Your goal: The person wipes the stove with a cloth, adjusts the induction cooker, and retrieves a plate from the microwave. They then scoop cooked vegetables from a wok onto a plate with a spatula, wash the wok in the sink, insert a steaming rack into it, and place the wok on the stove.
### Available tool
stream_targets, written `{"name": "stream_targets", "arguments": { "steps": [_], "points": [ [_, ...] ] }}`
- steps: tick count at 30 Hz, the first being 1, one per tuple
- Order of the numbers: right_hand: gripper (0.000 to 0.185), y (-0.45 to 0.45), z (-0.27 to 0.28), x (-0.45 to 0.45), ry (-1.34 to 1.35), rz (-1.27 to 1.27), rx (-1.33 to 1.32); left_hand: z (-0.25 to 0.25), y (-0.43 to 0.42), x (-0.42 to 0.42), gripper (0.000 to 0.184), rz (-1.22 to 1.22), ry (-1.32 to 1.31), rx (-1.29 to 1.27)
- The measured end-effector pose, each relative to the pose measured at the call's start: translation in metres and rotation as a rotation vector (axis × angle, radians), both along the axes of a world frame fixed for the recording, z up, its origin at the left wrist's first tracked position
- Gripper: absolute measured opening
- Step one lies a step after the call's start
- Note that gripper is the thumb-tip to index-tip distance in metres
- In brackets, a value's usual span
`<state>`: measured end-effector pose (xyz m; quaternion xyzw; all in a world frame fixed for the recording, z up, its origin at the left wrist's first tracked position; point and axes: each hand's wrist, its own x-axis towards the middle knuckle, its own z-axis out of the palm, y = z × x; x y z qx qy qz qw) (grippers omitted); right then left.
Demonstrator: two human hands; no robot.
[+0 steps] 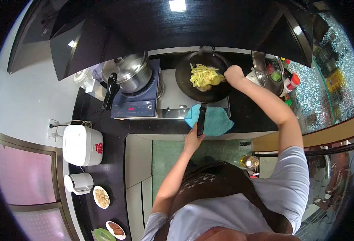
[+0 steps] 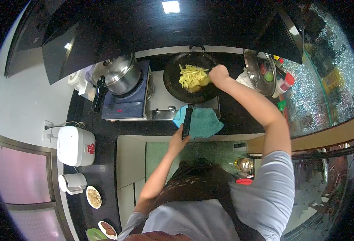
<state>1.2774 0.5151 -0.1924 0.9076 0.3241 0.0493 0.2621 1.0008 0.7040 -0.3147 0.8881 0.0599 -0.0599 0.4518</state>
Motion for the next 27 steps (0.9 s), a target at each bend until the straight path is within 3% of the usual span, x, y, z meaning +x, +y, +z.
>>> {"name": "stream_targets", "arguments": {
  "steps": [2, 5, 8, 9, 13, 16, 19, 22, 26, 27],
  "points": [
    [0.014, 0.009, -0.011, 0.011, -0.188, -0.006, 0.065, 0.000, -0.001, -0.001, 0.073, 0.002, 0.003, -0.007],
    [0.013, 0.010, -0.011, 0.014, -0.221, 0.042, 0.283, 0.000, 0.001, -0.001, 0.073, 0.000, -0.007, 0.021],
    [0.018, 0.003, 0.023, -0.011, -0.097, 0.114, 0.281, 0.005, 0.001, 0.001, 0.073, -0.007, 0.035, 0.006],
    [0.035, 0.003, 0.034, -0.016, 0.032, 0.073, 0.268, 0.007, 0.001, 0.001, 0.073, -0.010, 0.040, -0.004],
    [0.056, 0.028, 0.071, -0.043, 0.445, 0.039, 0.165, 0.011, 0.000, 0.003, 0.074, -0.026, 0.058, 0.029],
    [0.021, 0.058, 0.028, -0.019, 0.242, 0.116, 0.294, 0.001, -0.001, 0.003, 0.074, -0.017, 0.021, 0.033],
    [0.026, 0.084, 0.022, 0.009, 0.181, -0.087, 0.297, -0.008, 0.000, 0.003, 0.074, 0.000, 0.032, -0.019],
    [0.018, 0.078, 0.028, 0.028, 0.242, -0.327, 0.437, 0.005, -0.001, 0.002, 0.071, -0.009, 0.015, 0.014],
    [0.033, 0.045, 0.025, 0.017, 0.739, -0.764, 0.819, -0.012, 0.002, 0.006, 0.063, 0.015, -0.017, -0.153],
    [0.037, 0.027, -0.006, 0.031, 0.854, -0.734, 0.877, -0.031, 0.004, 0.009, 0.062, 0.027, -0.023, -0.232]
  ]
}}
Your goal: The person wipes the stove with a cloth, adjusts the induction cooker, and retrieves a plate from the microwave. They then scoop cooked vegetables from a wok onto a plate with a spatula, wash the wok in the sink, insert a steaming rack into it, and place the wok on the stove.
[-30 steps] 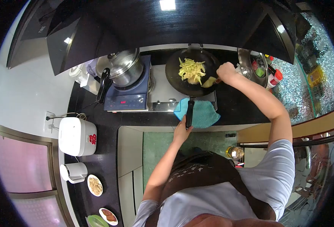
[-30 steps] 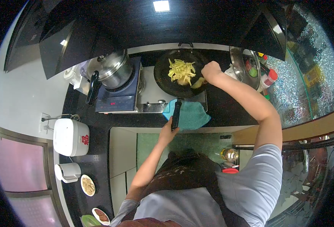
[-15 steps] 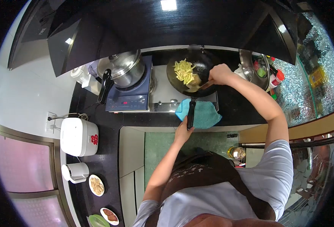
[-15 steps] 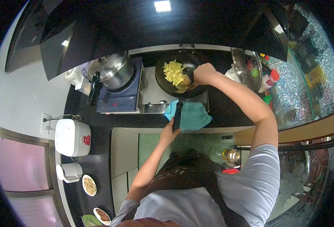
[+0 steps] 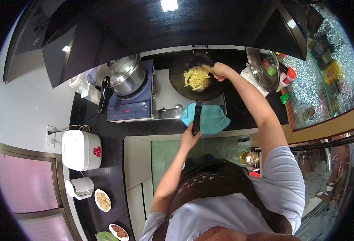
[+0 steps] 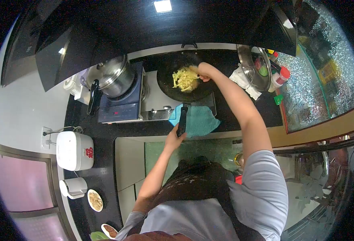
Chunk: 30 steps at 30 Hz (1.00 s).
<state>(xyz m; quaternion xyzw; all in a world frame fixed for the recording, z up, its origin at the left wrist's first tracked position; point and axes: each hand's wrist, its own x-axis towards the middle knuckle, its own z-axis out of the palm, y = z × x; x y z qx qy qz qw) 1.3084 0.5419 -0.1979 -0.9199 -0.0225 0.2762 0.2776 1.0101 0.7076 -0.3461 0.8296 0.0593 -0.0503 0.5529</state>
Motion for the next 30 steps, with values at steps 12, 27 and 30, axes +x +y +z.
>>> {"name": "stream_targets", "arguments": {
  "steps": [12, 27, 30],
  "points": [
    [0.033, -0.082, -0.008, -0.048, 0.464, -0.462, 0.623, 0.014, -0.010, 0.027, 0.025, 0.143, 0.436, -1.045],
    [0.026, -0.064, 0.040, -0.079, -0.631, 0.517, -0.327, 0.022, -0.010, 0.024, 0.028, 0.194, 0.429, -1.031],
    [0.026, -0.074, 0.054, -0.096, -0.641, 0.615, -0.340, 0.016, -0.010, 0.025, 0.031, 0.190, 0.398, -0.903]
  ]
}}
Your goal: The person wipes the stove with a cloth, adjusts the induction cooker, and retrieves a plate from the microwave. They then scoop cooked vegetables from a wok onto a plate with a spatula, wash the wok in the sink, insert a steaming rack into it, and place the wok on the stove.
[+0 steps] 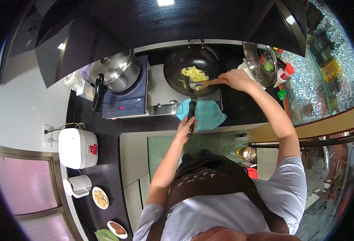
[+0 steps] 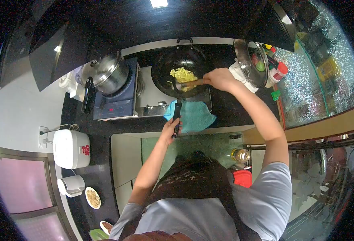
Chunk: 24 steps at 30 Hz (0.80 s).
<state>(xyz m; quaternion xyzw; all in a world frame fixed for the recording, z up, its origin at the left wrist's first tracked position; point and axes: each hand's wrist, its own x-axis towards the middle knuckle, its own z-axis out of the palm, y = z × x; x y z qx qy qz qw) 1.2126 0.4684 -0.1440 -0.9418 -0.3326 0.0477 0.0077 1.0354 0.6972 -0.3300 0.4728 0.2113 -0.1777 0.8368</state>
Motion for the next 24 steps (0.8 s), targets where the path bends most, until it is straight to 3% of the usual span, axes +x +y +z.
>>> {"name": "stream_targets", "arguments": {
  "steps": [3, 4, 5, 7, 9, 12, 13, 14, 16, 19, 21, 24],
  "points": [
    [0.026, -0.002, -0.027, 0.006, -0.083, -0.020, -0.087, -0.015, 0.009, 0.010, 0.031, -0.071, 0.033, 0.159],
    [0.026, -0.002, -0.023, 0.003, -0.053, -0.073, -0.050, -0.058, 0.014, 0.018, 0.038, 0.021, -0.145, 0.469],
    [0.026, -0.006, -0.032, 0.002, -0.023, -0.141, 0.050, -0.072, 0.023, 0.025, 0.038, 0.005, -0.143, 0.607],
    [0.027, -0.016, -0.052, -0.001, 0.038, -0.274, 0.247, -0.077, 0.049, 0.044, 0.040, -0.027, -0.136, 0.877],
    [0.027, -0.021, -0.082, -0.005, 0.206, -0.459, 0.390, -0.067, 0.058, 0.063, 0.041, -0.036, -0.057, 1.417],
    [0.031, -0.028, -0.135, -0.015, 0.239, -0.450, 0.426, -0.091, 0.074, 0.098, 0.044, -0.145, 0.149, 1.424],
    [0.034, -0.022, -0.125, -0.029, 0.510, -0.605, 0.609, -0.098, 0.078, 0.108, 0.046, -0.173, 0.225, 1.430],
    [0.036, -0.031, -0.152, -0.033, 0.362, -0.535, 0.580, -0.084, 0.076, 0.113, 0.049, -0.232, 0.278, 1.378],
    [0.036, -0.029, -0.133, -0.059, -0.133, -0.390, 0.335, -0.067, 0.067, 0.123, 0.048, -0.216, 0.367, 1.392],
    [0.034, -0.048, -0.111, -0.084, -0.230, -0.345, 0.468, -0.052, 0.060, 0.128, 0.040, -0.278, 0.333, 1.440],
    [0.032, -0.065, -0.100, -0.103, -0.205, -0.380, 0.538, -0.080, 0.062, 0.142, 0.038, -0.276, 0.354, 1.461],
    [0.033, -0.107, -0.117, -0.126, -0.157, -0.482, 0.551, -0.081, 0.064, 0.150, 0.035, -0.320, 0.284, 1.534]
  ]
}}
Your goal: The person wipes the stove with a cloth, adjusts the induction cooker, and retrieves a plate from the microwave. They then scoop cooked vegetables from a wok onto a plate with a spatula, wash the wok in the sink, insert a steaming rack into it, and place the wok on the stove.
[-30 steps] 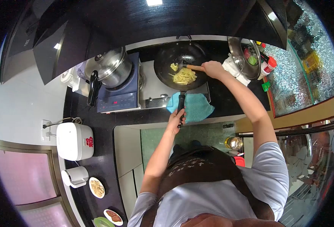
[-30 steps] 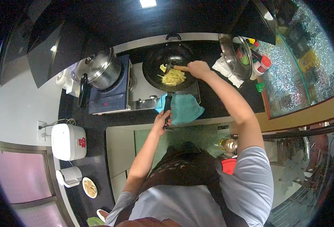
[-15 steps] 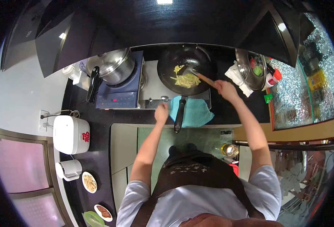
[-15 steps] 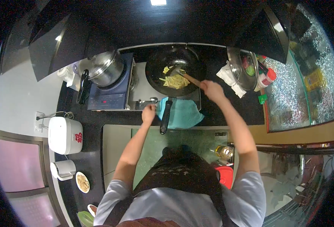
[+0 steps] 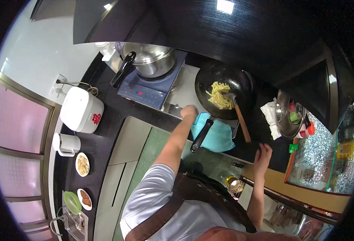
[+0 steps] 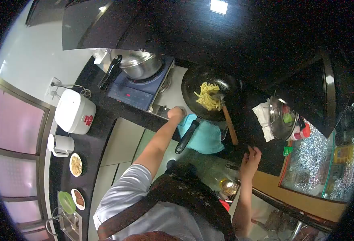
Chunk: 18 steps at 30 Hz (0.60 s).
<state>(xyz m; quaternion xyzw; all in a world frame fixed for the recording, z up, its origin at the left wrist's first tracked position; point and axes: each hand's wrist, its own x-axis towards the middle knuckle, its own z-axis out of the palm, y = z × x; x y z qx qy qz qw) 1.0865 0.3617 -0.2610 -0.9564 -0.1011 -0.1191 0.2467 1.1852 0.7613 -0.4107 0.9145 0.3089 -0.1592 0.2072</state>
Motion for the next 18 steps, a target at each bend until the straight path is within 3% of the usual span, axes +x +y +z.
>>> {"name": "stream_targets", "arguments": {
  "steps": [1, 4, 6, 8, 11, 15, 17, 18],
  "points": [
    [0.033, -0.011, -0.009, -0.004, 0.033, -0.042, 0.000, 0.003, -0.003, 0.000, 0.035, -0.046, -0.011, 0.019],
    [0.032, -0.040, -0.041, -0.019, 0.189, -0.107, 0.031, -0.082, 0.004, 0.019, 0.033, -0.027, -0.286, 0.074],
    [0.028, -0.048, -0.070, -0.027, 0.268, -0.080, 0.011, -0.086, 0.005, 0.011, 0.028, -0.212, -0.317, 0.247],
    [0.023, -0.045, -0.087, -0.026, 0.304, -0.026, 0.016, -0.058, 0.009, -0.009, 0.023, -0.467, -0.281, 0.516],
    [0.020, -0.008, -0.090, -0.023, 0.299, 0.194, -0.017, 0.012, -0.011, -0.054, 0.017, -0.309, -0.481, 0.384],
    [0.025, 0.057, -0.111, -0.008, 0.167, 0.633, 0.059, 0.007, -0.042, -0.120, 0.023, -0.281, -0.624, 0.196],
    [0.028, 0.092, -0.120, 0.008, 0.082, 0.826, 0.036, -0.004, -0.053, -0.150, 0.033, -0.197, -0.576, -0.081],
    [0.028, 0.109, -0.123, 0.015, 0.120, 0.875, 0.001, -0.004, -0.054, -0.160, 0.036, -0.012, -0.515, -0.464]
  ]
}}
